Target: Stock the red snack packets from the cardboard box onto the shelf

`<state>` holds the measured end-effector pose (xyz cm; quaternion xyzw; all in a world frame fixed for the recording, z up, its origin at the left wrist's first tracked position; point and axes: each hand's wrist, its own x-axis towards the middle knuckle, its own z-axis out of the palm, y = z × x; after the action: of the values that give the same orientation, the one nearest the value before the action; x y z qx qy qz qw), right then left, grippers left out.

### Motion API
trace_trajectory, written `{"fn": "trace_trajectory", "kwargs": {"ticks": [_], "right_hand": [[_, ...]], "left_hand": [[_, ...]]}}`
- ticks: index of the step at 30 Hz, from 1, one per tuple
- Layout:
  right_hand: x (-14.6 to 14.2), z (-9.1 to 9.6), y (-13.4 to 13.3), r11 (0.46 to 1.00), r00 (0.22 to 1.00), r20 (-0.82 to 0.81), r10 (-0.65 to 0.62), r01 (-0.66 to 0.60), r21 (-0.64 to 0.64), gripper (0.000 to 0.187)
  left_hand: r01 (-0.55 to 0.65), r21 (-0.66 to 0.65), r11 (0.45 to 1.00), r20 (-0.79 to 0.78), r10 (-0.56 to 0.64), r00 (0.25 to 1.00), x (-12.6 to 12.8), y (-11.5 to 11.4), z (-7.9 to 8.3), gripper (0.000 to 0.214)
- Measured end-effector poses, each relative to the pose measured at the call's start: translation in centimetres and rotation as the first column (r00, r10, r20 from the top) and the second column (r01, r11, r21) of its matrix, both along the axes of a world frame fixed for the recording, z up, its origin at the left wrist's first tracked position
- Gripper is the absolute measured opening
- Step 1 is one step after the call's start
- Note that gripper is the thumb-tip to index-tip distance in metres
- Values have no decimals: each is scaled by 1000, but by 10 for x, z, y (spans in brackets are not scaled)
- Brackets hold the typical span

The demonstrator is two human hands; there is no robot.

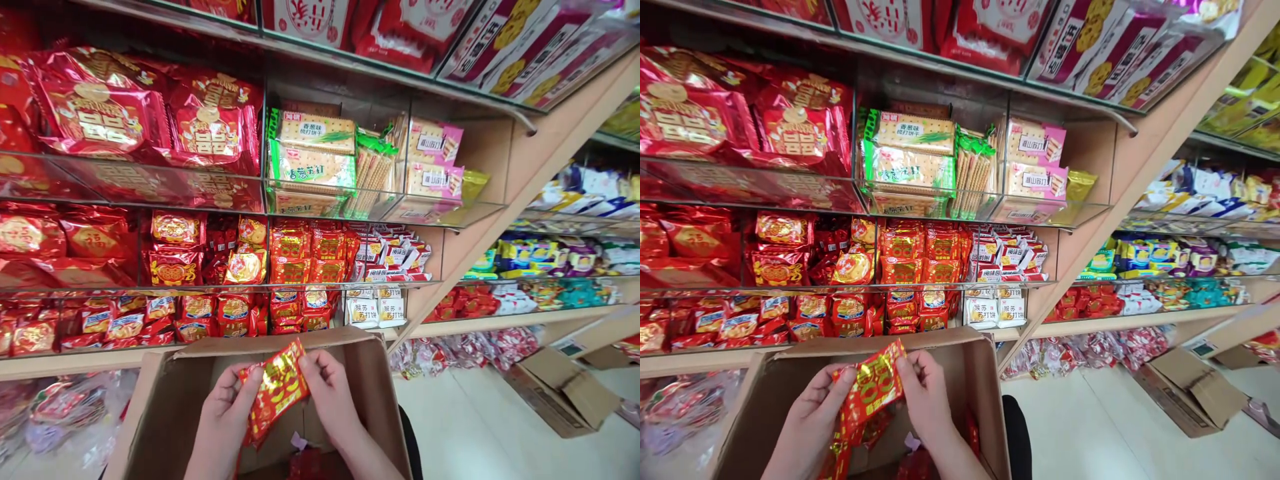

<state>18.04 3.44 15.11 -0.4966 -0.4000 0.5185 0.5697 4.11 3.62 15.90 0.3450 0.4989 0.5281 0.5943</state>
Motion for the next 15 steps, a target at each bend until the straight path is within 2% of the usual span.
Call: {"fn": "trace_trajectory", "kwargs": {"ticks": [3,5,6,7,9,11,12,13,15], "right_hand": [[3,-3,-8,973,968,-105,230,-229,19,29],[14,7,-9,943,943,-16,332,-331,33,25],[22,15,-6,941,940,91,330,-335,47,19],[31,26,-2,951,936,222,274,-298,82,15],[54,50,14,966,890,456,5,-123,228,13],[75,73,39,903,774,550,-315,66,425,17],[84,82,54,858,714,559,-422,117,500,19],[91,90,70,825,659,571,-490,140,547,22],[100,99,102,801,568,615,-547,141,582,26]], "left_hand": [[33,48,998,-159,-25,987,-9,-1,-4,30],[50,85,995,-256,-26,966,-15,-1,-8,29],[53,100,994,-277,-23,961,-18,0,-10,30],[55,109,993,-285,-22,958,-21,0,-12,32],[70,90,994,-279,-42,959,-24,2,-18,37],[101,43,994,-269,-86,959,-26,2,-27,41],[119,21,993,-270,-109,957,-26,1,-32,41],[140,7,990,-275,-133,952,-26,-1,-37,42],[207,2,978,-294,-197,935,-24,-5,-49,41]]}}
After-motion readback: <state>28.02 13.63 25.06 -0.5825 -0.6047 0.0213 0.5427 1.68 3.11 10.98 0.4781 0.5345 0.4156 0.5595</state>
